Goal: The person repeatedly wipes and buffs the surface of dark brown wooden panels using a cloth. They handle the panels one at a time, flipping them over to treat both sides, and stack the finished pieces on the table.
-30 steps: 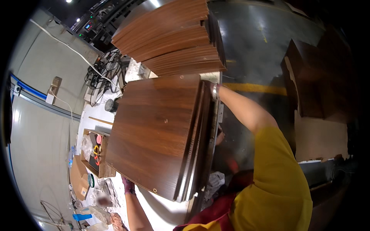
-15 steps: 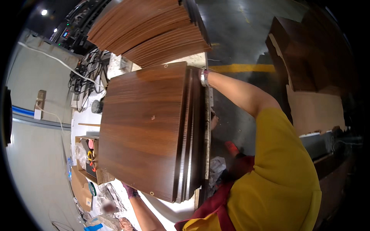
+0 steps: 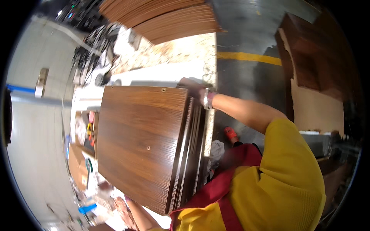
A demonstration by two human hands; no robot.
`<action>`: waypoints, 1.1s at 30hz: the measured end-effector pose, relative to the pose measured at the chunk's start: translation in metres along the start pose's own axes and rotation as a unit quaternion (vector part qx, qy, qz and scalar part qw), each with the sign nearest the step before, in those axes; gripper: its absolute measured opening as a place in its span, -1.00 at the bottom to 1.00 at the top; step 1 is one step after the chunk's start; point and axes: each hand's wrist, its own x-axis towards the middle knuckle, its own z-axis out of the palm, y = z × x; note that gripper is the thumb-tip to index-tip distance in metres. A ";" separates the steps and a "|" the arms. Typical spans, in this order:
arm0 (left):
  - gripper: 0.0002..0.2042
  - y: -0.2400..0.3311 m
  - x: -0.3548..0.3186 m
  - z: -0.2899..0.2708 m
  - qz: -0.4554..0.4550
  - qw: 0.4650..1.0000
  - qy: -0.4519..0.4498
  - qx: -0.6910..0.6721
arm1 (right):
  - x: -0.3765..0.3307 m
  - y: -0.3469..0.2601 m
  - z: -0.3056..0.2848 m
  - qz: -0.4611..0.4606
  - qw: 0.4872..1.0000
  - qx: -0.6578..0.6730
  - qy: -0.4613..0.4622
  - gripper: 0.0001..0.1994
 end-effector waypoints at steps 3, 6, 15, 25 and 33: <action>-0.59 -0.009 -0.033 -0.038 0.001 0.999 0.028 0.025 | -0.003 0.052 0.035 -0.125 0.992 -0.032 -0.001 -0.84; -0.59 -0.023 -0.061 -0.076 0.001 0.997 0.059 0.043 | -0.014 0.060 0.068 -0.025 0.993 -0.058 -0.101 -0.80; -0.63 -0.012 -0.118 -0.160 0.100 0.975 0.199 0.014 | -0.034 0.020 0.130 -0.128 0.981 0.061 -0.131 -0.87; -0.34 0.114 -0.197 0.139 0.522 0.653 -0.250 0.488 | -0.118 -0.103 0.217 -0.101 0.937 0.317 -0.103 -0.72; -0.67 0.099 -0.076 -0.142 0.148 0.757 0.096 0.630 | -0.111 -0.094 0.205 -0.154 0.920 0.324 -0.157 -0.70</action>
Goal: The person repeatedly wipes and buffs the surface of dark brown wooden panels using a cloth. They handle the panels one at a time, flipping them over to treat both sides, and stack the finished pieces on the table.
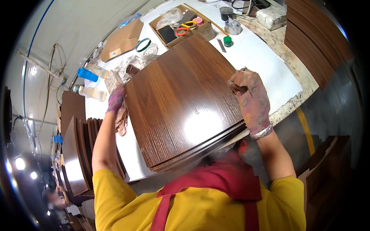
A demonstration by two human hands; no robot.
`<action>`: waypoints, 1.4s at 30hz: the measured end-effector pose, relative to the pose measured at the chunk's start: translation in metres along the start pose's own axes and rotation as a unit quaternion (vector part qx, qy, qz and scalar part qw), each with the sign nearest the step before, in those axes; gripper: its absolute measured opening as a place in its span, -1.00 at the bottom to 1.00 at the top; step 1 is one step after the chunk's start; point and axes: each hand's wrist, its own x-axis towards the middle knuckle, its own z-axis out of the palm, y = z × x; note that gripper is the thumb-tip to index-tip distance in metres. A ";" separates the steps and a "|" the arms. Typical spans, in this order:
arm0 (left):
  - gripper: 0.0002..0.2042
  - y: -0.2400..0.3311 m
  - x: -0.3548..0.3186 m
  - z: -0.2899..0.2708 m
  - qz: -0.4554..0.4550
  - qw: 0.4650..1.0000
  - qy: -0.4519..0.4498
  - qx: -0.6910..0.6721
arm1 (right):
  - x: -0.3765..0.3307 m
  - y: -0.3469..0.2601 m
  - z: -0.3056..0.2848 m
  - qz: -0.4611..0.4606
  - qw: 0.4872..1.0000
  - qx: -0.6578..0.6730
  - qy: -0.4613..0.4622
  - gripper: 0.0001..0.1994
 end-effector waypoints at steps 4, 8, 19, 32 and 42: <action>-0.68 0.056 -0.047 -0.025 0.051 0.969 0.238 -0.048 | 0.000 0.004 -0.003 0.018 1.000 0.013 0.001 -0.69; -0.58 0.261 -0.116 -0.020 0.403 0.910 0.076 -0.065 | -0.005 0.008 0.002 0.021 0.997 0.040 0.054 -0.75; -0.57 -0.054 -0.082 0.021 -0.010 0.957 0.162 0.240 | -0.002 0.013 -0.024 0.035 0.997 0.062 -0.024 -0.68; -0.52 -0.142 -0.071 0.066 -0.162 0.934 0.288 -0.136 | -0.001 0.019 -0.051 0.030 0.993 -0.103 -0.041 -0.51; -0.68 -0.103 -0.086 0.081 -0.136 0.903 0.207 -0.352 | 0.001 0.004 -0.034 0.077 0.996 -0.027 -0.036 -0.56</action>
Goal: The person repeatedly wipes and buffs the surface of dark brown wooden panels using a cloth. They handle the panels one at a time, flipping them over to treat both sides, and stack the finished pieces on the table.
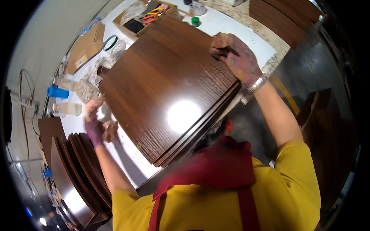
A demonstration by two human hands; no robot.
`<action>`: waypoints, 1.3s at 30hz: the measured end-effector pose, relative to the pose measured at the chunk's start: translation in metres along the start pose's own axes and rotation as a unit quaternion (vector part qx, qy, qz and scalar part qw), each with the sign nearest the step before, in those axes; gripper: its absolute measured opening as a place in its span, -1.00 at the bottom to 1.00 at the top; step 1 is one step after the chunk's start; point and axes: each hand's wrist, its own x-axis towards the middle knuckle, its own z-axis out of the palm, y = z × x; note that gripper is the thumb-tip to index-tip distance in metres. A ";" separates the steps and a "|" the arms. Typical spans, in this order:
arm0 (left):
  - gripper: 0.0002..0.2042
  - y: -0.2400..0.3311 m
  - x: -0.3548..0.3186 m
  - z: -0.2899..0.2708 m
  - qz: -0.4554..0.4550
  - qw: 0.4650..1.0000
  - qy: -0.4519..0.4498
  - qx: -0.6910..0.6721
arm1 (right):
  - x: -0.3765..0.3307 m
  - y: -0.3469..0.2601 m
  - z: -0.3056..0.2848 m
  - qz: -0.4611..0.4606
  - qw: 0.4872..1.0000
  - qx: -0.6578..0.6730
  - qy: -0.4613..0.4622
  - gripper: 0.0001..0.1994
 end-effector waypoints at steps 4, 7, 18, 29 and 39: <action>-0.48 0.214 -0.039 -0.043 0.207 0.961 0.002 0.181 | 0.009 -0.001 -0.014 0.011 0.996 0.077 0.040 -0.64; -0.57 0.288 -0.118 0.055 0.351 0.912 -0.105 0.184 | 0.016 0.010 -0.008 0.004 0.993 0.122 -0.005 -0.63; -0.66 0.381 -0.134 0.137 0.381 0.732 -0.412 0.386 | 0.003 0.009 0.000 -0.048 0.990 0.134 -0.019 -0.49; -0.58 0.415 -0.122 0.117 0.291 0.774 -0.367 0.427 | 0.010 0.020 -0.029 -0.069 0.956 0.233 -0.165 -0.56; -0.69 0.386 -0.142 0.111 0.400 0.757 -0.313 0.411 | 0.008 0.023 -0.028 0.028 0.977 0.201 -0.062 -0.60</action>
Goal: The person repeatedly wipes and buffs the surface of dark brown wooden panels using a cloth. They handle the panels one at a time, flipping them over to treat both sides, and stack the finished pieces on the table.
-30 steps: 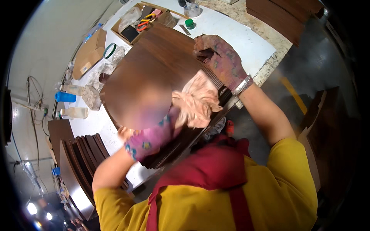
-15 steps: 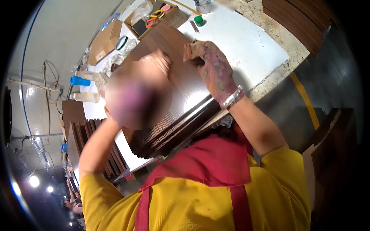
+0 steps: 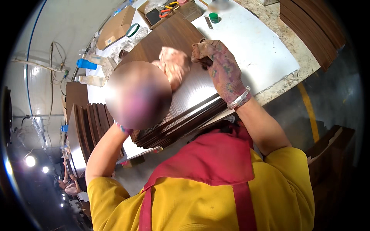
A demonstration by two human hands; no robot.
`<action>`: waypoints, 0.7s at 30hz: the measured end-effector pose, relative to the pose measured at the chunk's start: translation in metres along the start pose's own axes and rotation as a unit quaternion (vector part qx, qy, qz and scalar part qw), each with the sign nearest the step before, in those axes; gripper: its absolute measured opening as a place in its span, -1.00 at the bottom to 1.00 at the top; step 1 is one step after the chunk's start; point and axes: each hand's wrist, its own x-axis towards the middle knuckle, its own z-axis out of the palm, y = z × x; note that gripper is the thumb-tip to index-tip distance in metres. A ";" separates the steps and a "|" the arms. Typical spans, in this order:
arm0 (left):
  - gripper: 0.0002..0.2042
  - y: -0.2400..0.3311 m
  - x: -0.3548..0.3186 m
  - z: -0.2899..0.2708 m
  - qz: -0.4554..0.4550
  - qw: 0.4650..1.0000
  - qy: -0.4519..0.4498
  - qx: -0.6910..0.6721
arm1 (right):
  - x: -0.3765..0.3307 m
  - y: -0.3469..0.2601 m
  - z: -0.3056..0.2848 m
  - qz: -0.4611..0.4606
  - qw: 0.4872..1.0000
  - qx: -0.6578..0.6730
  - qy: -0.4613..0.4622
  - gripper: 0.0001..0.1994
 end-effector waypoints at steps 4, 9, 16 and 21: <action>-0.76 0.008 -0.007 0.008 -0.029 0.998 -0.034 -0.044 | 0.001 -0.003 0.013 0.014 1.000 -0.023 -0.008 -0.58; -0.78 0.020 0.000 0.003 -0.035 0.999 0.025 -0.029 | -0.002 -0.005 0.021 0.028 0.999 -0.018 -0.010 -0.60; -0.75 0.002 0.001 0.009 -0.029 0.994 0.035 -0.096 | -0.002 -0.011 0.028 0.050 0.997 -0.061 0.009 -0.59; -0.70 -0.024 -0.006 0.044 -0.075 0.993 0.088 -0.014 | 0.006 -0.010 0.049 0.001 0.996 -0.084 0.042 -0.64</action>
